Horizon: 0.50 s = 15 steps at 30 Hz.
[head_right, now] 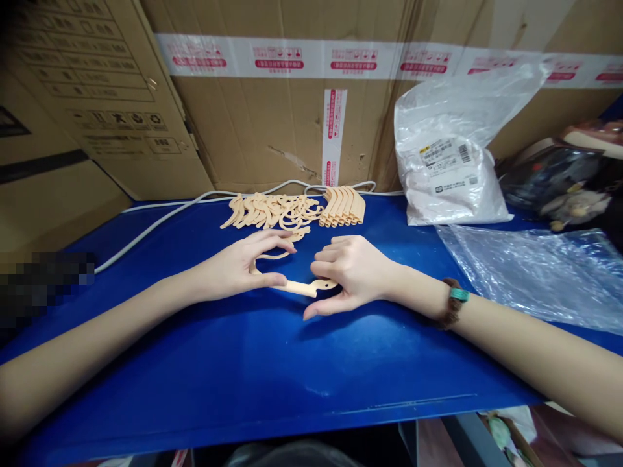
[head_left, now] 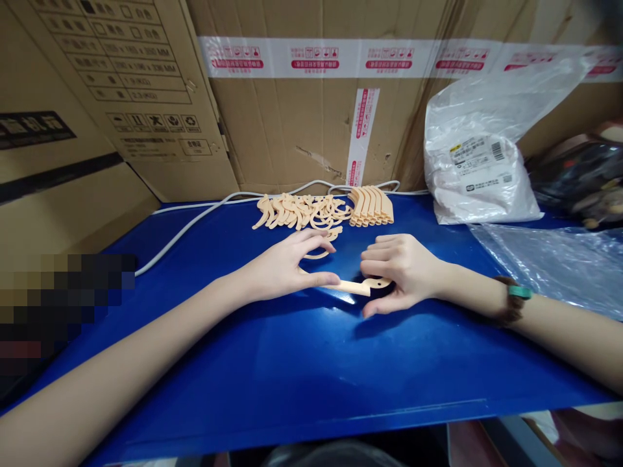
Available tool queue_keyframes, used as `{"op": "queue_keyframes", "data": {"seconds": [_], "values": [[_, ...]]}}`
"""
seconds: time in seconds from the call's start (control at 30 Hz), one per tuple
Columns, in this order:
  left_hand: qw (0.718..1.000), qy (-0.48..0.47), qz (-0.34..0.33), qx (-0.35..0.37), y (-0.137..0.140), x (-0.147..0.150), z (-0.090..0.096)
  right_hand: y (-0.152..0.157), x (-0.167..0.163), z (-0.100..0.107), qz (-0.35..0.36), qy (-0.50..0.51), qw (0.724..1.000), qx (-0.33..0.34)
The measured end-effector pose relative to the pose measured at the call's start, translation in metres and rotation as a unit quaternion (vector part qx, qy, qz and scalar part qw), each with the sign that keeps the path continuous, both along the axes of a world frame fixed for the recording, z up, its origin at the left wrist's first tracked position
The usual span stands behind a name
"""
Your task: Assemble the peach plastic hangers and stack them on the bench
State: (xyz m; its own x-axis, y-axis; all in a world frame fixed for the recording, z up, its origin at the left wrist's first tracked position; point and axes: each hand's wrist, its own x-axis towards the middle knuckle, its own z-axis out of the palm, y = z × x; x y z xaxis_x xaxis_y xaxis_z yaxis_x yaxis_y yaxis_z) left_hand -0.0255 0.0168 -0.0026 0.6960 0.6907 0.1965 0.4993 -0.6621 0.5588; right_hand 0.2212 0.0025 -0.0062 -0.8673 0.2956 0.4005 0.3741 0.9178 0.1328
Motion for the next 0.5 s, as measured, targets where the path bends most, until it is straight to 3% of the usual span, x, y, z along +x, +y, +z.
{"op": "queue_keyframes", "data": {"seconds": [0.1,0.3,0.5], "values": [[1.000,0.004,0.009,0.004,0.005,-0.003,-0.001,-0.001,-0.003,0.001,-0.004,-0.012,1.000,-0.007],[0.996,0.012,-0.019,0.091,0.012,-0.006,-0.005,-0.003,-0.007,0.002,-0.014,-0.036,0.999,-0.036],[0.996,0.004,-0.010,0.085,0.016,-0.008,-0.009,-0.003,-0.007,0.003,-0.011,-0.035,0.998,-0.056]]}}
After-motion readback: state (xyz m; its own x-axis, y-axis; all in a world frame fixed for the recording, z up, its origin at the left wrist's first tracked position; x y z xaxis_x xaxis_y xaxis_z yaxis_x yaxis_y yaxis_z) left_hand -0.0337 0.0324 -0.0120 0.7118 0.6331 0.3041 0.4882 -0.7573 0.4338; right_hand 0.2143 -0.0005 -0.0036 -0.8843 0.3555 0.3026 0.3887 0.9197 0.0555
